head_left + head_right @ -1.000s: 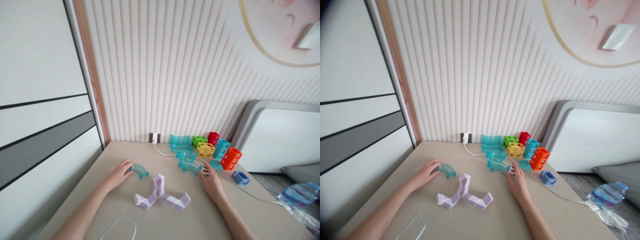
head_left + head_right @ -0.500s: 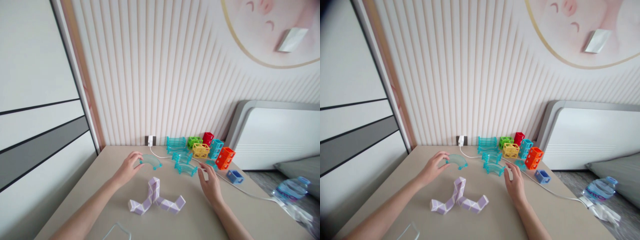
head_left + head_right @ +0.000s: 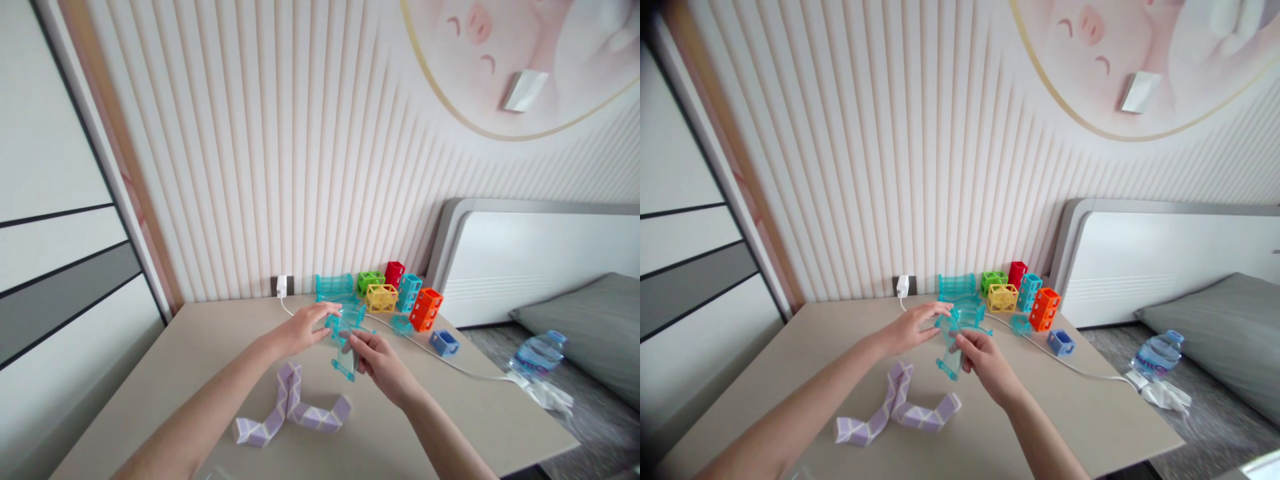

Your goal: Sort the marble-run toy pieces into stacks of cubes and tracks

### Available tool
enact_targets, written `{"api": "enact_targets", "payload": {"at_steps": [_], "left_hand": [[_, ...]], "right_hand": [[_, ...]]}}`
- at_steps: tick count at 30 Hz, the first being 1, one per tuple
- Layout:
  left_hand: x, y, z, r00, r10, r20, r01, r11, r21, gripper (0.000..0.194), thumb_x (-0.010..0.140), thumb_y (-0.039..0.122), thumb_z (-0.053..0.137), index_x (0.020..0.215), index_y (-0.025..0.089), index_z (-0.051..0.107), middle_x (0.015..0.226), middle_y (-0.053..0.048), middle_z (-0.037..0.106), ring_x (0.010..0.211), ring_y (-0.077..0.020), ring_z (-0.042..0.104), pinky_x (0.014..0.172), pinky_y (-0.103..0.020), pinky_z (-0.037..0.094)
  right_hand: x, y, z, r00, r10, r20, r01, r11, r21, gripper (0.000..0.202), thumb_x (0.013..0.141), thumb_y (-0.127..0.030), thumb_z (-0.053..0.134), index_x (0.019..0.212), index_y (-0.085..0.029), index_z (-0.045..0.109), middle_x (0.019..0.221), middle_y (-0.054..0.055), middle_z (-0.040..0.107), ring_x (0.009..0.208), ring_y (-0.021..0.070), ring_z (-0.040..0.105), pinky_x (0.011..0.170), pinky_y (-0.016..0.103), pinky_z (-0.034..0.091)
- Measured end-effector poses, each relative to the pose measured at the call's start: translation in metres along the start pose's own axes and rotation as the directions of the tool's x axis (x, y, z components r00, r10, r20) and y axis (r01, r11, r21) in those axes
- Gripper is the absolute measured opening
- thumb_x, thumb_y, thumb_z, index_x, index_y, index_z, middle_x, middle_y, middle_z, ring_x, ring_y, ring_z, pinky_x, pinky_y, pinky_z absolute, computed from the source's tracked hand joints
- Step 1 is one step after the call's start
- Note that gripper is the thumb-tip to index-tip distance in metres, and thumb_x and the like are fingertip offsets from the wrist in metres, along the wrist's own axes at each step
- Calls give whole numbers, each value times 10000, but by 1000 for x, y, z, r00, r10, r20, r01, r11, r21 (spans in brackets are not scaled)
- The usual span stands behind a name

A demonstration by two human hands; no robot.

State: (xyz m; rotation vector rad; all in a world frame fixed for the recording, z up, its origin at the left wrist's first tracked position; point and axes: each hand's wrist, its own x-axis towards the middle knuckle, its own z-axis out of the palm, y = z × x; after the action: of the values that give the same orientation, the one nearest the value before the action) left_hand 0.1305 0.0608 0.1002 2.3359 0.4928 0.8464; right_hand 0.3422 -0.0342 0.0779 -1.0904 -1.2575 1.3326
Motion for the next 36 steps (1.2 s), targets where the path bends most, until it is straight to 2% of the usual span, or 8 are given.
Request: {"api": "enact_targets", "payload": {"at_steps": [4, 8, 14, 20, 25, 29, 32, 36], "left_hand": [[-1, -1, 8, 988, -70, -139, 77, 996, 46, 391, 980, 287, 574, 1369, 250, 566, 1494, -114, 564, 1398, -258, 520, 1171, -478, 426], [-8, 0, 24, 983, -154, -105, 147, 987, -68, 484, 932, 392, 656, 1383, 242, 569, 1332, -117, 676, 1167, -254, 683, 1014, -426, 558], [-9, -5, 48, 971, -207, -122, 206, 978, -21, 586, 804, 397, 799, 1330, 209, 620, 1275, -132, 659, 1112, -281, 673, 960, -432, 575], [-7, -6, 54, 950, -307, -60, 301, 949, -95, 559, 736, 311, 855, 1245, 188, 660, 1187, -112, 684, 944, -232, 704, 854, -377, 599], [-3, -4, 46, 967, -253, -27, 254, 967, 34, 446, 770, 300, 828, 1184, 208, 691, 1072, -74, 712, 895, -219, 692, 832, -355, 571], [8, -12, 39, 966, -258, -4, 256, 960, 109, 472, 761, 353, 839, 1185, 202, 696, 1042, -75, 716, 892, -230, 685, 831, -352, 553], [20, -22, 39, 965, -262, 16, 258, 958, 123, 483, 752, 344, 844, 1185, 187, 698, 1012, -71, 714, 932, -244, 686, 876, -364, 539], [32, -32, 46, 962, -274, 16, 269, 953, 141, 465, 763, 288, 826, 1194, 176, 691, 1013, -71, 705, 945, -251, 678, 904, -385, 528]], "right_hand": [[4, 2, -1, 982, -35, -184, 63, 986, 151, 440, 741, -581, 836, 716, -171, 680, 619, -21, 599, 506, 83, 466, 510, 230, 345], [7, 9, 2, 949, -24, -315, 124, 945, 303, 460, 646, -573, 901, 804, -182, 716, 779, 35, 718, 649, 152, 628, 669, 300, 508], [5, 23, 4, 952, -11, -307, 109, 947, 303, 457, 671, -569, 890, 833, -166, 750, 794, 63, 744, 708, 186, 681, 746, 341, 545], [-7, 28, -4, 973, 12, -231, 52, 962, 268, 455, 687, -571, 882, 830, -162, 744, 809, 67, 752, 692, 176, 687, 699, 311, 537], [-9, 31, -25, 970, -47, -237, 52, 999, 13, 524, 740, -667, 792, 845, -156, 743, 713, 68, 727, 654, 188, 669, 667, 326, 533], [5, 34, -62, 876, -250, -412, 155, 956, -251, 717, 709, -742, 753, 1142, -172, 718, 866, 87, 754, 744, 226, 693, 661, 342, 549], [17, 39, -86, 884, -324, -336, 174, 897, -407, 738, 766, -720, 707, 1273, -185, 677, 1032, 108, 762, 886, 256, 714, 777, 388, 576], [25, 50, -96, 889, -356, -289, 174, 846, -504, 635, 800, -708, 663, 1126, -171, 762, 964, 108, 784, 882, 285, 712, 812, 410, 566]]}}
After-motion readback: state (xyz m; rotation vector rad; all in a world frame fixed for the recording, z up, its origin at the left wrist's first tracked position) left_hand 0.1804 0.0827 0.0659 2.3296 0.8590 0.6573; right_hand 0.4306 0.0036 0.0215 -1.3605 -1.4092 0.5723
